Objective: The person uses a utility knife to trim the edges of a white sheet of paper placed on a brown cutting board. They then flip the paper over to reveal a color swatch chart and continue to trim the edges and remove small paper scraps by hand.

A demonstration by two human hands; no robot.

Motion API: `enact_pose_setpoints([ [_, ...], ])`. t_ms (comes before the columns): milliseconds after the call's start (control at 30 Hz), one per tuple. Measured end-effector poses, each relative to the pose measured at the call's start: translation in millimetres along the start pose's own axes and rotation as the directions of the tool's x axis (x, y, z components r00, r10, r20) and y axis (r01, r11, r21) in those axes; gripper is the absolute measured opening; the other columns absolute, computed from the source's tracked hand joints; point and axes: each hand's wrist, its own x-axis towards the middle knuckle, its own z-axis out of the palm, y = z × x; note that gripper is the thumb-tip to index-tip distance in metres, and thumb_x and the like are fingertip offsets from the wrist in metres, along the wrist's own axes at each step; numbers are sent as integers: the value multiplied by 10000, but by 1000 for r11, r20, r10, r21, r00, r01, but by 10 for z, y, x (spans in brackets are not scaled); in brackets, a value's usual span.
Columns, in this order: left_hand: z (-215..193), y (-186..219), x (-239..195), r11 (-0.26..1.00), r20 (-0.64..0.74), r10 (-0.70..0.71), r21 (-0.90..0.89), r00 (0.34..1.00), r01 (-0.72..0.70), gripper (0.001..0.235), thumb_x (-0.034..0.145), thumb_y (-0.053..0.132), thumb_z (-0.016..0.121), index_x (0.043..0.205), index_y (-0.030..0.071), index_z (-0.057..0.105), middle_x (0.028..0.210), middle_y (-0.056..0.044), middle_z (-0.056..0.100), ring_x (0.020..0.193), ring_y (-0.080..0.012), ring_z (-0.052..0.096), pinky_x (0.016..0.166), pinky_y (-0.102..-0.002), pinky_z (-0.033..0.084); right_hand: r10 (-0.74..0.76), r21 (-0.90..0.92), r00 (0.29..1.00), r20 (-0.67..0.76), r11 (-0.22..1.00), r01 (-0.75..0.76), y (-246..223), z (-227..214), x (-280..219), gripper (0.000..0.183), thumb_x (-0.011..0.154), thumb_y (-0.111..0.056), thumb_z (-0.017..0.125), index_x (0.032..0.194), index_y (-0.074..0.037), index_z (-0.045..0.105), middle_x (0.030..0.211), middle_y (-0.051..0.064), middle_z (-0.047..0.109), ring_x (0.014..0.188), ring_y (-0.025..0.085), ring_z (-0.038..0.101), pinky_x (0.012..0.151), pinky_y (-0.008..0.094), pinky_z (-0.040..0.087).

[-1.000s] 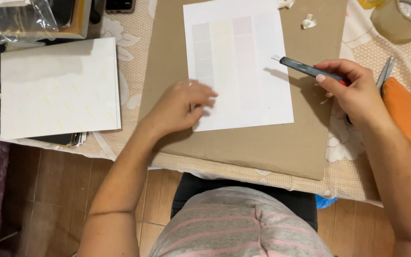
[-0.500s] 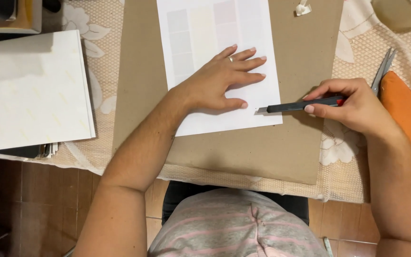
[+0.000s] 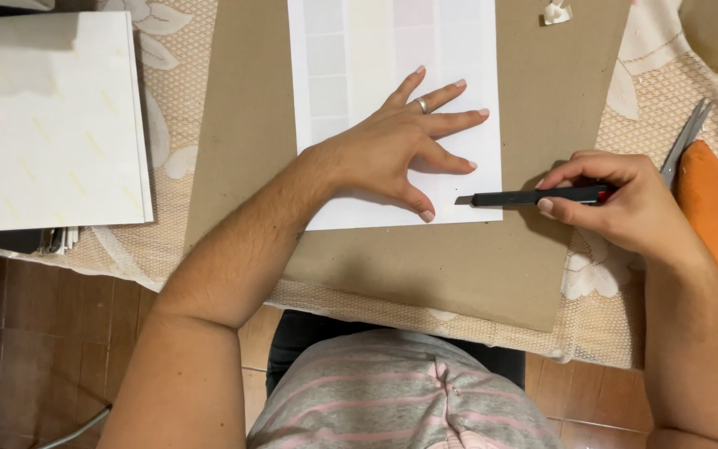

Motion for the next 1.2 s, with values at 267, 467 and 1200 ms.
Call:
enact_pose_setpoints([
  [267, 22, -37, 2, 1000, -20, 16, 12, 1000, -16, 678, 696, 541, 881, 1263, 205, 721, 1583, -133, 336, 1496, -395, 84, 1158, -659, -78, 23, 2, 1000, -13, 1000, -23, -27, 17, -1, 178, 803, -67, 813, 976, -71, 771, 930, 32, 733, 717, 85, 540, 625, 203, 376],
  [467, 19, -34, -3, 1000, -18, 14, 9, 1000, -14, 681, 701, 547, 874, 1267, 202, 717, 1583, -137, 336, 1497, -392, 82, 1160, -652, -82, 7, 2, 1000, -7, 1000, -7, -9, 15, 2, 176, 806, -71, 809, 977, -72, 772, 915, 26, 728, 693, 84, 523, 611, 205, 366],
  [1200, 15, 1, -18, 996, 21, -12, 93, 1000, 10, 833, 747, 613, 796, 1424, 180, 580, 1615, -142, 270, 1508, -395, 65, 1162, -656, -79, 115, 260, 990, -76, 961, -92, 116, 0, 27, 186, 860, -28, 754, 1040, -32, 708, 925, 91, 733, 810, 132, 678, 791, 205, 543],
])
